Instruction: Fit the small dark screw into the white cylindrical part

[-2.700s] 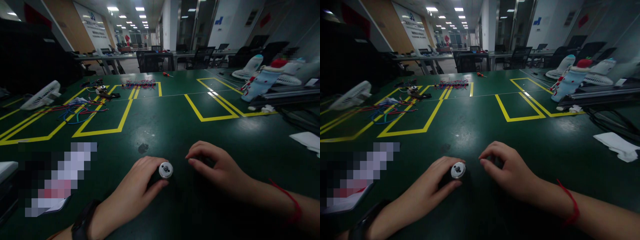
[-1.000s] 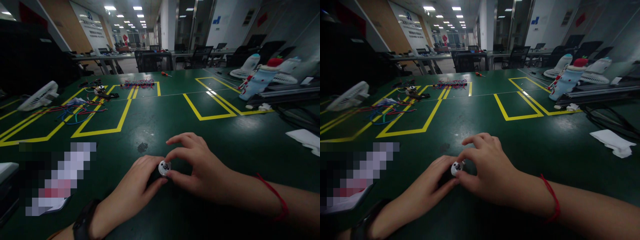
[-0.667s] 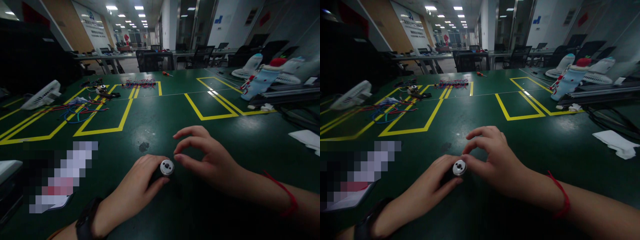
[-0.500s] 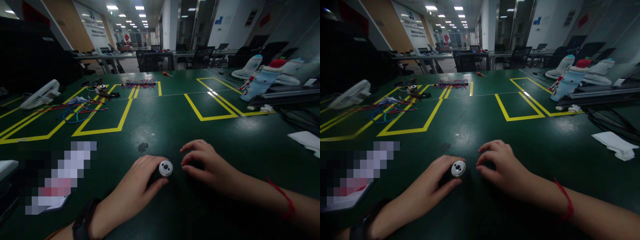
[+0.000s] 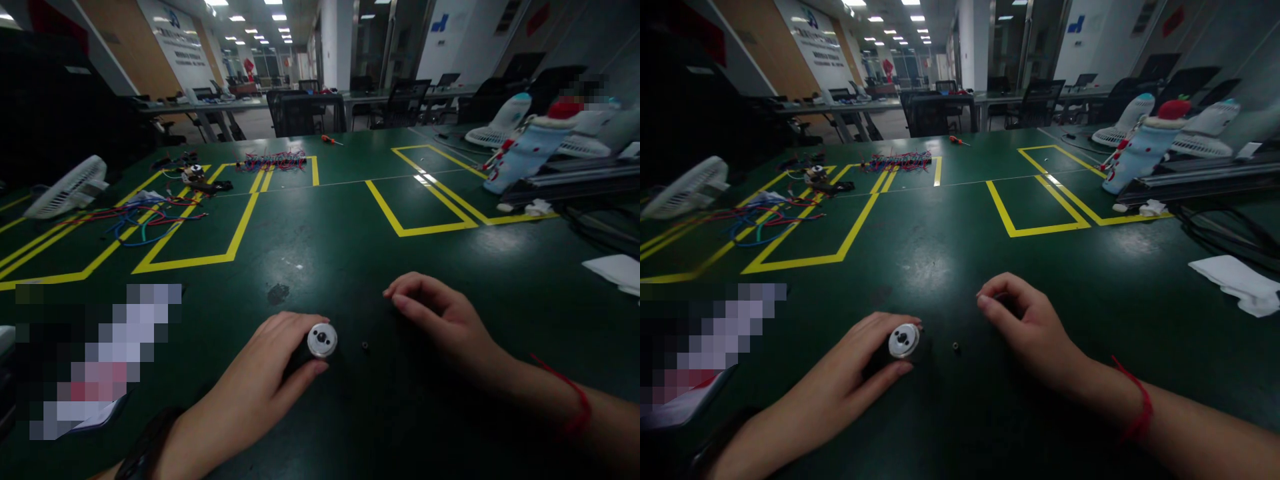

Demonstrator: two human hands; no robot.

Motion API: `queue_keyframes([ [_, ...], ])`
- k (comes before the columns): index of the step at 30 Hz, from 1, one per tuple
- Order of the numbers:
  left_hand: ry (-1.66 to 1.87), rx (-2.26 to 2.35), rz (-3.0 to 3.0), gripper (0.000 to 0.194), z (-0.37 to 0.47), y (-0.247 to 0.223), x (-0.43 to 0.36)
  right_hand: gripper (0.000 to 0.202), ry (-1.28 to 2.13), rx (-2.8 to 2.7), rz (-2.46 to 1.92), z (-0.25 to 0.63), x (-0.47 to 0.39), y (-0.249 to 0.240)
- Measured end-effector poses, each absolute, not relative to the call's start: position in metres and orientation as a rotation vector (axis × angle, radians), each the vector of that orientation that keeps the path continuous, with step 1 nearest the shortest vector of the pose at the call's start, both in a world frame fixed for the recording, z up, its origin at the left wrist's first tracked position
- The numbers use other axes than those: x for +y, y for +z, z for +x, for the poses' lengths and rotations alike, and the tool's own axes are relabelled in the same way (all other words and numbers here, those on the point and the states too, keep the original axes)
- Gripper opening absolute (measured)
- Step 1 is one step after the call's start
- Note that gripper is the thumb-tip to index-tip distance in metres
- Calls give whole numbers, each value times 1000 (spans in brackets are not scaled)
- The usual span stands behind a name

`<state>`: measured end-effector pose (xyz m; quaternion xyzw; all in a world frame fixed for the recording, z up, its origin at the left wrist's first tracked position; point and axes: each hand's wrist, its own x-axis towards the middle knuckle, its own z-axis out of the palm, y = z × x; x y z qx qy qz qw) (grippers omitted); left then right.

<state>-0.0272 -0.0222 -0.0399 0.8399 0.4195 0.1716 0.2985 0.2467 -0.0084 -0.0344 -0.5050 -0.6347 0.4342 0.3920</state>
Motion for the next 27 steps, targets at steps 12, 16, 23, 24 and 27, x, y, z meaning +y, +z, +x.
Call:
queue_keyframes([
  [12,467,1107,2241,40,-28,-41,-23,17,1151,-1559,-1366,247,-6,-35],
  [16,494,1114,2234,39,-26,-42,-23,18,761,-2258,-1201,241,-11,-30],
  [23,531,1087,2229,36,-25,-41,-20,13,511,-2438,-1105,227,-13,-28],
  [24,531,1081,2227,36,-25,-40,-20,14,539,-2395,-1081,225,-12,-25],
  [27,545,1070,2225,36,-25,-41,-19,16,582,-2318,-997,214,-9,-12],
])
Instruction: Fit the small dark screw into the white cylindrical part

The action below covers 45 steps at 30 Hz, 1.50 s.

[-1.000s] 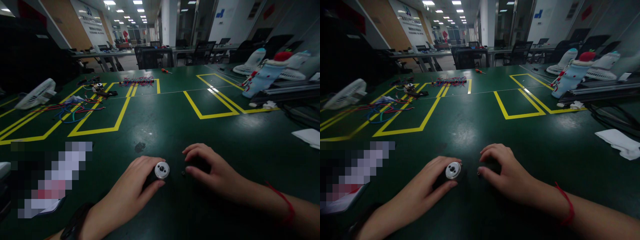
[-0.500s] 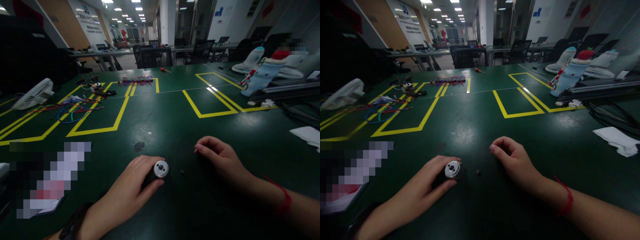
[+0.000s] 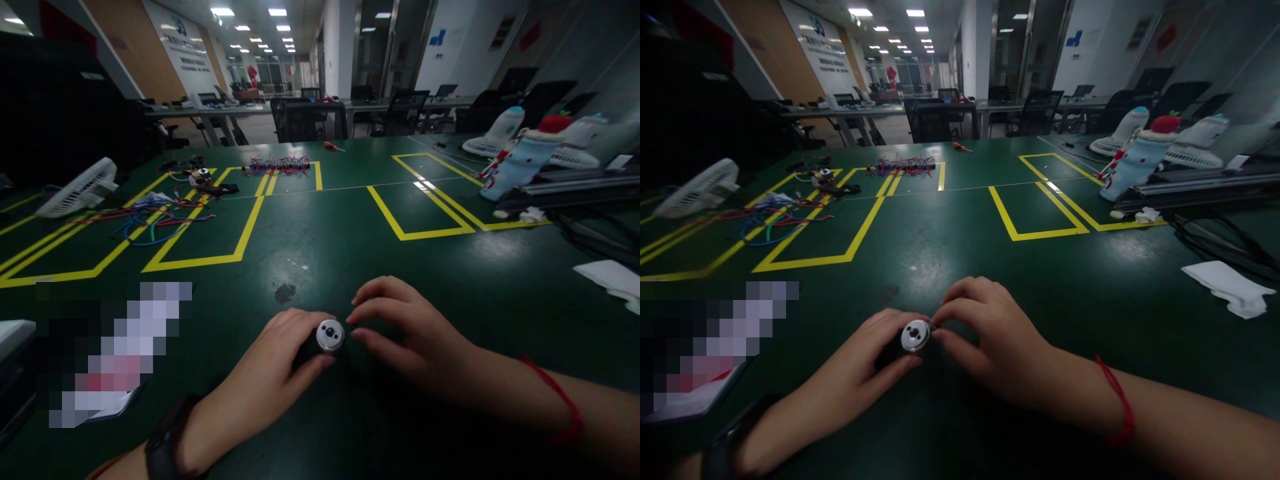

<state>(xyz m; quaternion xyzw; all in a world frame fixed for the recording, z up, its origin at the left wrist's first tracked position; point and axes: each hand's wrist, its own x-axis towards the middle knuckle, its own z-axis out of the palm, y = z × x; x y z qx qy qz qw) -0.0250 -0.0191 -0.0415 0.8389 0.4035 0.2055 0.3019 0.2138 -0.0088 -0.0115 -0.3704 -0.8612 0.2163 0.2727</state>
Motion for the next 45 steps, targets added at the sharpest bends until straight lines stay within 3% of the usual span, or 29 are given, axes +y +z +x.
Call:
queue_keyframes([
  [10,579,1053,2192,33,-25,-44,-20,15,487,-2414,-996,188,-7,3],
  [19,548,1064,2211,37,-25,-40,-19,13,983,-1958,-1150,223,-4,-4],
  [26,543,1088,2221,37,-27,-40,-21,28,1365,-1389,-1253,249,2,-36],
  [45,515,1095,2222,38,-26,-41,-20,32,1321,-1507,-1263,243,1,-34],
])
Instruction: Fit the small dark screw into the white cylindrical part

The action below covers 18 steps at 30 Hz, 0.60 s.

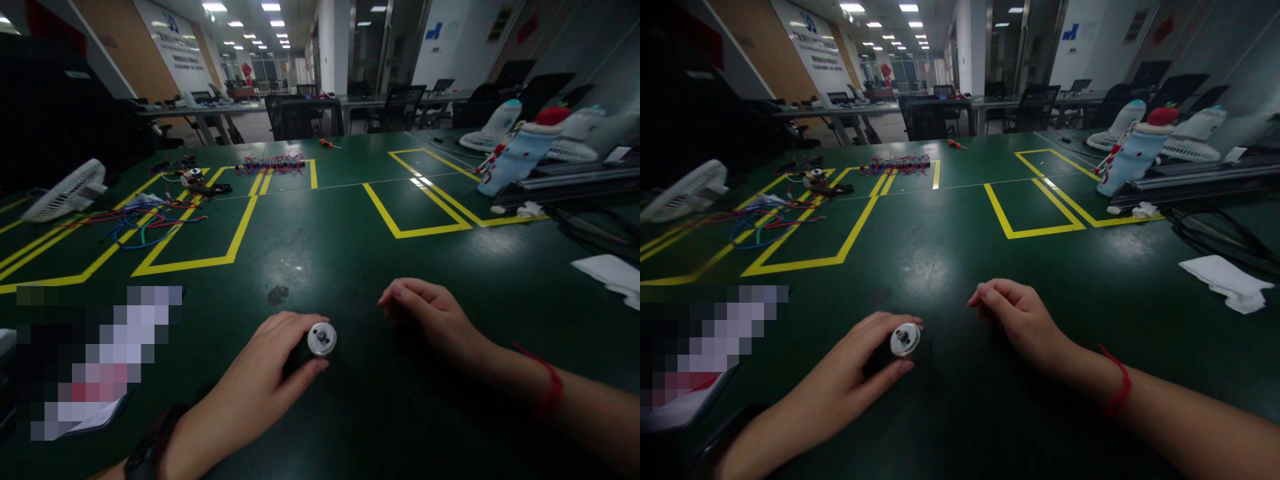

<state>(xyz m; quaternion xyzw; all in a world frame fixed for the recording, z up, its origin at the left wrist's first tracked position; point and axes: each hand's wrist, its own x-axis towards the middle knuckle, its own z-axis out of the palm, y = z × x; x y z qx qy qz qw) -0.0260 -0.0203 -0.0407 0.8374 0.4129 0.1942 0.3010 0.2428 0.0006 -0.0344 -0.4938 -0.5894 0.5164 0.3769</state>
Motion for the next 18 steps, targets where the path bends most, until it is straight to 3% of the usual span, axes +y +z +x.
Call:
queue_keyframes([
  [6,546,1089,2213,37,-24,-39,-19,12,999,-2103,-1032,217,-2,-19],
  [11,569,1075,2215,35,-24,-40,-20,18,839,-2181,-953,198,-6,-10],
  [18,580,1061,2218,36,-23,-38,-20,7,765,-2198,-914,192,-1,0],
])
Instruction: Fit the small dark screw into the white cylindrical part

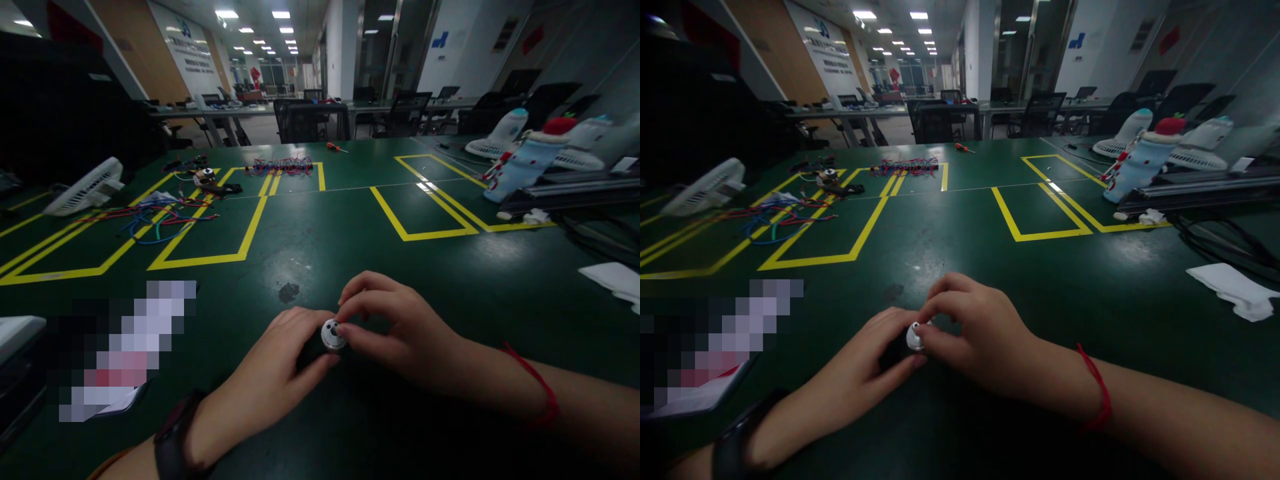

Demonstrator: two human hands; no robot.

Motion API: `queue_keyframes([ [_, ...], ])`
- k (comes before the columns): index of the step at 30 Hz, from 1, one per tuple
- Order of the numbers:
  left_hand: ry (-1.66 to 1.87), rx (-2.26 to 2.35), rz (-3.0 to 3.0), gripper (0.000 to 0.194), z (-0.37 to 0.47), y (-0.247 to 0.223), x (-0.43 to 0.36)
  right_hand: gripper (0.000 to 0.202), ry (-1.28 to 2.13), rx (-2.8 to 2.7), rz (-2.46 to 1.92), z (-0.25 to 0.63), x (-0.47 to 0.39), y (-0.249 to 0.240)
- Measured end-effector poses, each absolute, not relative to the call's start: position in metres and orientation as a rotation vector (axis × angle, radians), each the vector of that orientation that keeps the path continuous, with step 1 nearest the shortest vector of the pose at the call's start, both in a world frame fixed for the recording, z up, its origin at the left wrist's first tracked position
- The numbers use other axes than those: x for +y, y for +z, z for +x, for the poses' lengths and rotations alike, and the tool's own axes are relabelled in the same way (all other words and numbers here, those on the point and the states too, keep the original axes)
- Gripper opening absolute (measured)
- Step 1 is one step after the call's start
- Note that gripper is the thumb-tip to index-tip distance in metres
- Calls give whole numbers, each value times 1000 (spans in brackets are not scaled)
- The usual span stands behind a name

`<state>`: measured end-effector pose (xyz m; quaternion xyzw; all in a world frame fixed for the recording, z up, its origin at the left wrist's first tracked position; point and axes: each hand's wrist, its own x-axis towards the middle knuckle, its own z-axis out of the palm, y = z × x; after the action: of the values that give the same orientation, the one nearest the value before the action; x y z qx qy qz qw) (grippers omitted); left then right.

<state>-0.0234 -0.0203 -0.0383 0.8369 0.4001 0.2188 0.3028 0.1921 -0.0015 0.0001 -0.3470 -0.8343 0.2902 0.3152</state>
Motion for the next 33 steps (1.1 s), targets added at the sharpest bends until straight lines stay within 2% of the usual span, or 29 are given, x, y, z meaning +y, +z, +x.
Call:
queue_keyframes([
  [16,554,1095,2229,38,-24,-38,-21,13,711,-2401,-1081,236,-9,-38],
  [21,530,1108,2235,39,-25,-38,-22,21,962,-2237,-1113,242,-6,-29],
  [26,500,1114,2231,38,-26,-38,-21,17,1362,-1653,-1251,253,4,-29],
  [29,494,1108,2234,38,-27,-39,-20,18,1463,-1346,-1266,253,7,-32],
  [33,491,1106,2233,38,-28,-40,-20,18,1517,-1279,-1231,252,7,-35],
])
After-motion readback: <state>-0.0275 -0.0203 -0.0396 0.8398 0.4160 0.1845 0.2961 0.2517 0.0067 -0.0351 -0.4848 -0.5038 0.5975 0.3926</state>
